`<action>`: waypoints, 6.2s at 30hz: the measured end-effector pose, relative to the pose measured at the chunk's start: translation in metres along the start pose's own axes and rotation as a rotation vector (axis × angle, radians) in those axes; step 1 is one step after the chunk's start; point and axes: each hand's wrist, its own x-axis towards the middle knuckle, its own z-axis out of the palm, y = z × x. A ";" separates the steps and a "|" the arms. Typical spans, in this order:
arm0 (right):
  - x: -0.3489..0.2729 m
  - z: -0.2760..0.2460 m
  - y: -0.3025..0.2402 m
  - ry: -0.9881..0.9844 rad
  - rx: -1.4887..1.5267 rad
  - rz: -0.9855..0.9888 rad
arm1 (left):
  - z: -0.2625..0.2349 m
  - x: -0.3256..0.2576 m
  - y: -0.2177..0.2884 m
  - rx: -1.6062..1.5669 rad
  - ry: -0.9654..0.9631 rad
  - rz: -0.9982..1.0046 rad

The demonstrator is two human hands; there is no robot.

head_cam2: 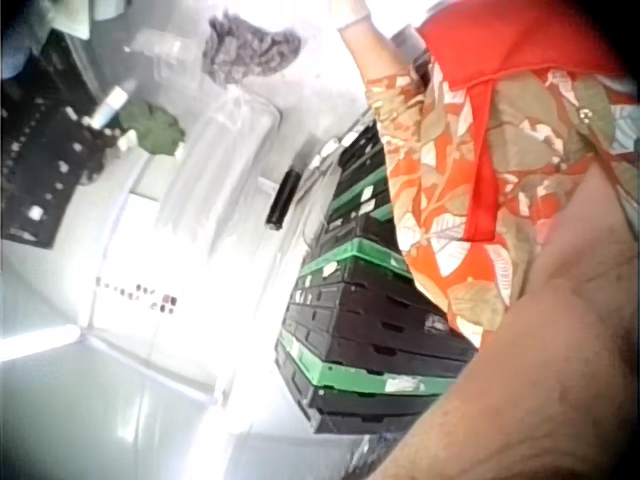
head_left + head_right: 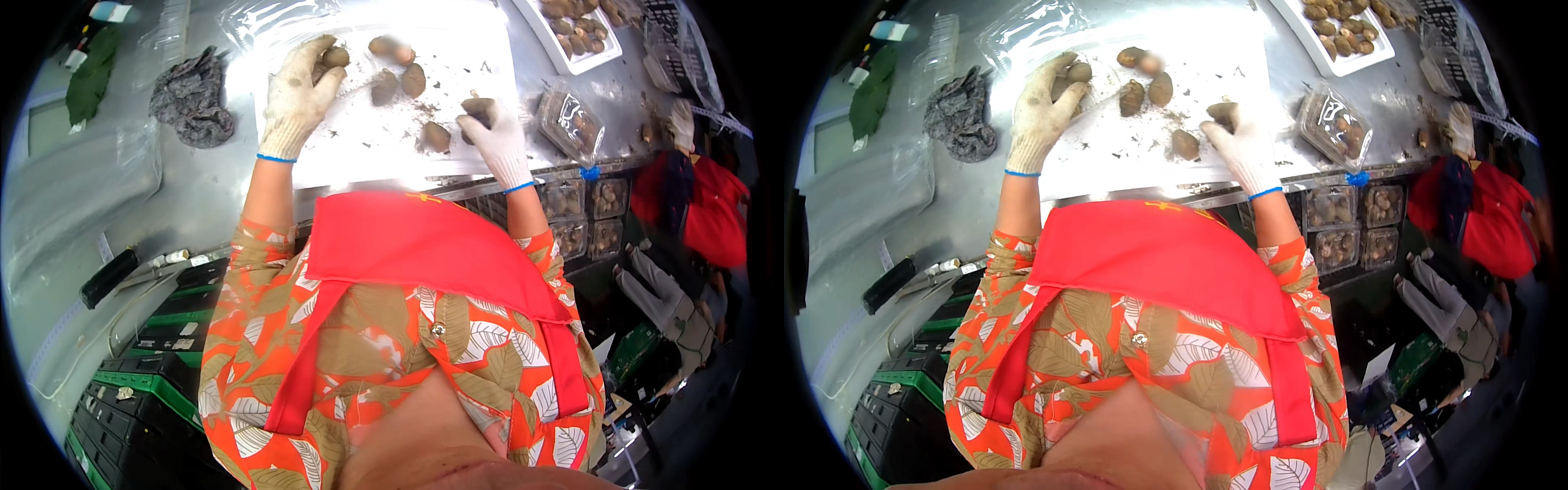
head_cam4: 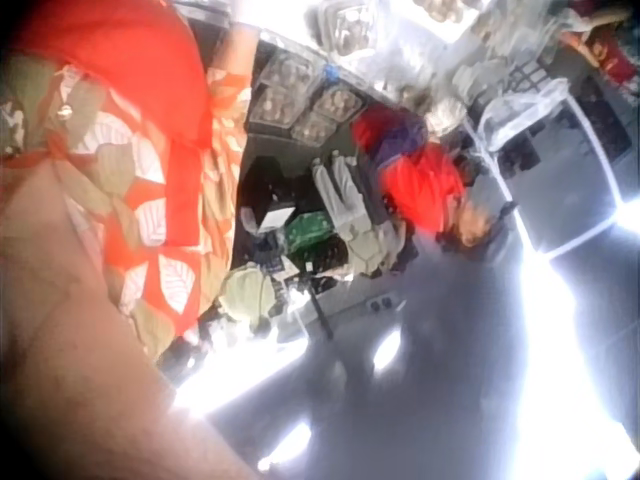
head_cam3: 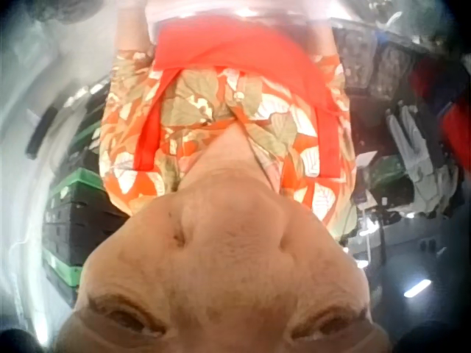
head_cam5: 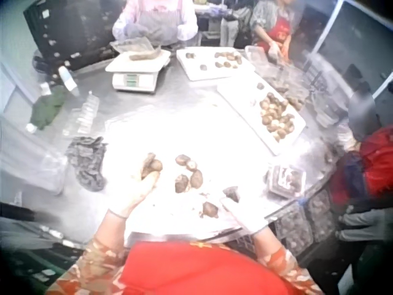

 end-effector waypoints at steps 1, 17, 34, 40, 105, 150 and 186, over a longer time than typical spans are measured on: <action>-0.005 0.001 -0.006 -0.055 -0.033 0.008 | 0.003 -0.001 -0.002 0.025 -0.001 0.004; 0.005 -0.009 -0.009 -0.403 0.674 0.176 | 0.042 -0.039 0.016 -0.369 -0.152 0.141; -0.004 0.016 -0.003 -0.479 1.177 0.139 | 0.062 -0.039 0.044 -0.441 -0.468 -0.087; -0.005 0.028 0.016 -0.623 1.555 0.276 | 0.062 -0.037 0.038 -0.322 -0.401 0.028; 0.266 0.054 -0.131 0.497 -0.624 -0.908 | 0.009 -0.008 -0.015 0.245 0.276 0.305; 0.023 0.017 -0.109 -0.325 0.132 -0.334 | 0.026 -0.007 0.037 -0.667 -0.164 -0.031; 0.027 0.023 -0.094 -0.340 0.247 -0.258 | 0.038 -0.007 0.034 -0.740 -0.222 -0.204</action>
